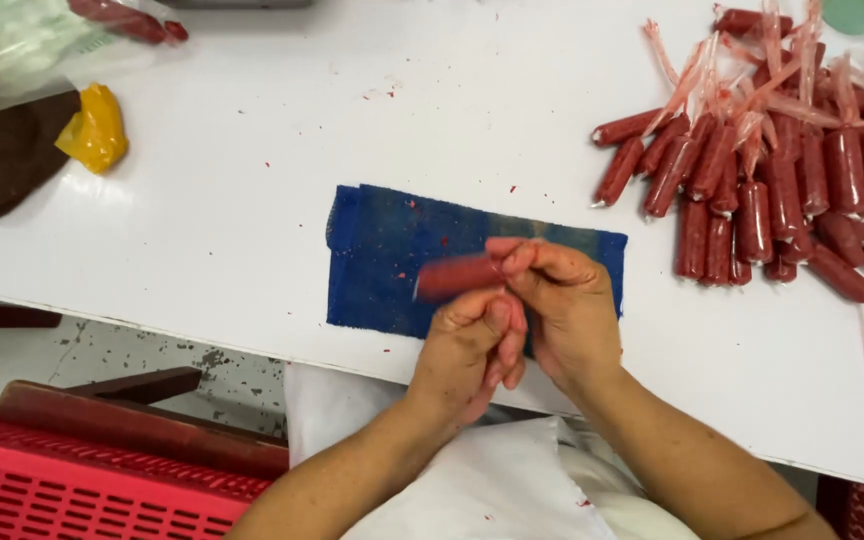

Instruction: Tying knots in the plastic casings of filled sausages to seal them manually.

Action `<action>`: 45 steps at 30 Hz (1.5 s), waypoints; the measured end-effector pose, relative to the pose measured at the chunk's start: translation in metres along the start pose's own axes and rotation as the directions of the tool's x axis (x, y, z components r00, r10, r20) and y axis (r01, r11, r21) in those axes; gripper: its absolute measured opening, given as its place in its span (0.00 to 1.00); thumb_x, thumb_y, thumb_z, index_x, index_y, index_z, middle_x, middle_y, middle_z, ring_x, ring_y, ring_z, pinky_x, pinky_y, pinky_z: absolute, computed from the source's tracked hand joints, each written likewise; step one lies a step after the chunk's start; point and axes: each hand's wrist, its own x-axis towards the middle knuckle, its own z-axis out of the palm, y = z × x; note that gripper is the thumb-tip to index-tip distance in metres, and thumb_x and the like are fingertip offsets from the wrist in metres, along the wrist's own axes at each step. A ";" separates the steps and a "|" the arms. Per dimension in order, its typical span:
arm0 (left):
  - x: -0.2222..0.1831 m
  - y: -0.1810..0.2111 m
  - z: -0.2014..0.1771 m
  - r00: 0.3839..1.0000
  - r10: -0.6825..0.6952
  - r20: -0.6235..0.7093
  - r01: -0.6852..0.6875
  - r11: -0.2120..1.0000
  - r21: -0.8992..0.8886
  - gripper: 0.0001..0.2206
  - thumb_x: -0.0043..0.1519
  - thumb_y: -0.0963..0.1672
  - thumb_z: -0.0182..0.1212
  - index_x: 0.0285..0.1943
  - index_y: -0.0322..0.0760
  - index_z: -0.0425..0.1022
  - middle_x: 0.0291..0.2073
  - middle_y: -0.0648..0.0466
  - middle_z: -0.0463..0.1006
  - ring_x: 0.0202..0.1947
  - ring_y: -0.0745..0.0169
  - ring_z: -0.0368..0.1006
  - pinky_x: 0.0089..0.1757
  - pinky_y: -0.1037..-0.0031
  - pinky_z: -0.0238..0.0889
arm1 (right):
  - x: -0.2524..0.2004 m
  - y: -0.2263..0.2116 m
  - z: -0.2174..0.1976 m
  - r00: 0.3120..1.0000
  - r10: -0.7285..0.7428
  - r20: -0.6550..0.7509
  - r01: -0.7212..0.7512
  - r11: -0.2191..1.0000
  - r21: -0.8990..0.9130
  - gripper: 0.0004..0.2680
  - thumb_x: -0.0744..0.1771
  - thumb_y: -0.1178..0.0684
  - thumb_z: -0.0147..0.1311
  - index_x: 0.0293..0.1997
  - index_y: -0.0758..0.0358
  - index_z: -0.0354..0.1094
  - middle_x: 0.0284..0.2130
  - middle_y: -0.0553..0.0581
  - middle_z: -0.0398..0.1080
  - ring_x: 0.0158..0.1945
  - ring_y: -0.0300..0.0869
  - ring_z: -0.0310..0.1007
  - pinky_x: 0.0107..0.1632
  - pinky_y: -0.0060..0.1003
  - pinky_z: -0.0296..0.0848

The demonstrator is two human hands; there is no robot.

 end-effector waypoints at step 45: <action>0.401 0.084 -0.042 0.820 0.133 0.558 -0.175 -0.868 0.464 0.20 0.60 0.45 0.60 0.62 0.43 0.69 0.49 0.53 0.73 0.47 0.50 0.66 0.40 0.59 0.64 | 0.062 -0.161 -0.075 0.940 -0.199 0.279 0.253 -0.143 -0.957 0.20 0.66 0.47 0.52 0.67 0.56 0.63 0.59 0.57 0.70 0.63 0.48 0.67 0.66 0.41 0.60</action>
